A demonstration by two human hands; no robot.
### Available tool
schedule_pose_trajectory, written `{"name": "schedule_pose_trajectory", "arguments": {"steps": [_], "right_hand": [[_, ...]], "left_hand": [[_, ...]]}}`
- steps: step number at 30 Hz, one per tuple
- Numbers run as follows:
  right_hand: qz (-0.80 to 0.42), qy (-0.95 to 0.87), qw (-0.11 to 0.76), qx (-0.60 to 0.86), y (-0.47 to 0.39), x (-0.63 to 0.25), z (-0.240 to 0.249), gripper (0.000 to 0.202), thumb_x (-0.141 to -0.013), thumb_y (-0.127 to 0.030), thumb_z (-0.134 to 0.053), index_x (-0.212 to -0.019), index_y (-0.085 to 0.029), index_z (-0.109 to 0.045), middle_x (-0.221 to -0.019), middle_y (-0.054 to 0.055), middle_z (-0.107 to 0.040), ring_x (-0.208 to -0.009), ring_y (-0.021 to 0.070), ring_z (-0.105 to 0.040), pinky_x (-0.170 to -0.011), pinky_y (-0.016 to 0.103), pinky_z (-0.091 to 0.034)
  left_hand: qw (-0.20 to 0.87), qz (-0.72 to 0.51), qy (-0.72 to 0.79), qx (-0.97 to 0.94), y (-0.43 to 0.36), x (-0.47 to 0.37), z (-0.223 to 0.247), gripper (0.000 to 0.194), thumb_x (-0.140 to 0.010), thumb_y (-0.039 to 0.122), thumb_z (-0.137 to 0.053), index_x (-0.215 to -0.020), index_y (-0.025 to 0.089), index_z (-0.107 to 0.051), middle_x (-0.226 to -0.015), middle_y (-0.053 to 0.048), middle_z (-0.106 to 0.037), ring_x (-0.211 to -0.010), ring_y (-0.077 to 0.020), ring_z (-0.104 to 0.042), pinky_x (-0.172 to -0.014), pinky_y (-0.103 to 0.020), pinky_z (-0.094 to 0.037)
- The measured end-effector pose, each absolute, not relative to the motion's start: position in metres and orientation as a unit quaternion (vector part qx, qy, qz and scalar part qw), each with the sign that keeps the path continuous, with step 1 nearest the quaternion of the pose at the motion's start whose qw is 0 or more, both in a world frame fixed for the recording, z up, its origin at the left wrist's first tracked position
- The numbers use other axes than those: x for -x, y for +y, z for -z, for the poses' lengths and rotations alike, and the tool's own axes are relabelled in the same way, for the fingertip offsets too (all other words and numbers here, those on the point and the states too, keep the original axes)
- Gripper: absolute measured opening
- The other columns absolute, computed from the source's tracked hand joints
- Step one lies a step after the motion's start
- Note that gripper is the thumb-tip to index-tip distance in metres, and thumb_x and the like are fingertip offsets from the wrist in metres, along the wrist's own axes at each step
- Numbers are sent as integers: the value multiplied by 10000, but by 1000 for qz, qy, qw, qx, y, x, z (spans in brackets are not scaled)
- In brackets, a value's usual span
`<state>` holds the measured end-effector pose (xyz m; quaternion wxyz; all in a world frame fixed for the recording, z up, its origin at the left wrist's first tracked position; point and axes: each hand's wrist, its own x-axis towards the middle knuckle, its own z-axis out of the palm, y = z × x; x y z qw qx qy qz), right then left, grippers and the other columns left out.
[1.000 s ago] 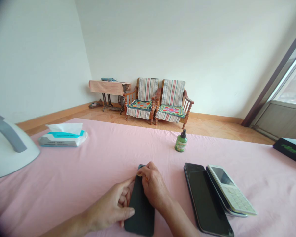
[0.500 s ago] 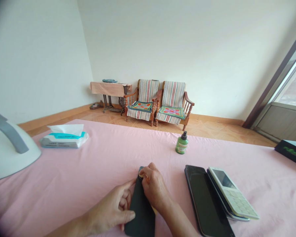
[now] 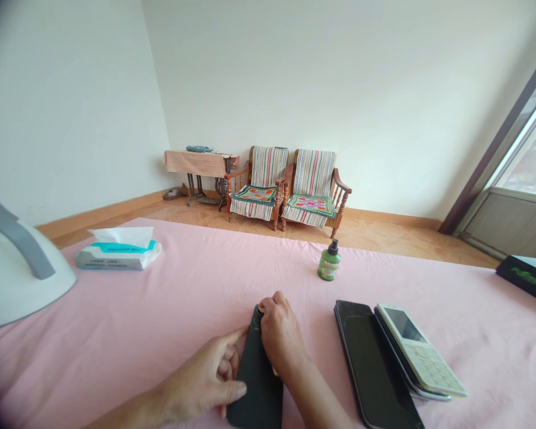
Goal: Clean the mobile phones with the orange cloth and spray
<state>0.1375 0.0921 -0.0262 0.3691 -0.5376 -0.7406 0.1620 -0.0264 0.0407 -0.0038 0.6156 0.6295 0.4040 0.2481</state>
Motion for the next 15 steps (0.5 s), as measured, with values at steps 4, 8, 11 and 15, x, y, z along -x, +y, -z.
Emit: {"name": "schedule_pose_trajectory", "arguments": {"steps": [4, 8, 11, 15], "right_hand": [[-153, -727, 377, 553, 91, -137, 27, 316, -712, 39, -404, -805, -167, -625, -819, 55, -540, -748, 158, -553, -694, 251, -441], [-158, -728, 384, 546, 93, -139, 28, 297, -735, 21, -399, -794, -182, -607, -802, 41, -549, -710, 146, -562, -664, 242, -437], [-171, -738, 385, 526, 94, -140, 27, 310, -755, 10, -398, -819, -197, -620, -799, 25, -556, -701, 131, -571, -652, 228, -442], [-184, -744, 387, 512, 95, -141, 28, 312, -763, -5, -411, -813, -201, -648, -799, 19, -561, -697, 126, -577, -648, 225, -451]], "left_hand": [[611, -255, 403, -632, 39, 26, 4, 695, -630, 8, -586, -1288, 137, -405, -675, 35, -555, -436, -61, -517, -385, -141, -456], [616, -254, 393, -634, 40, 26, 5, 684, -630, 16, -589, -1279, 154, -423, -690, 34, -550, -430, -52, -507, -385, -138, -463], [612, -250, 398, -635, 40, 26, 6, 665, -632, 21, -585, -1267, 150, -436, -678, 39, -542, -431, -54, -504, -389, -145, -465], [607, -247, 401, -641, 40, 26, 4, 682, -639, 24, -578, -1291, 143, -414, -680, 35, -551, -441, -59, -503, -397, -153, -461]]}}
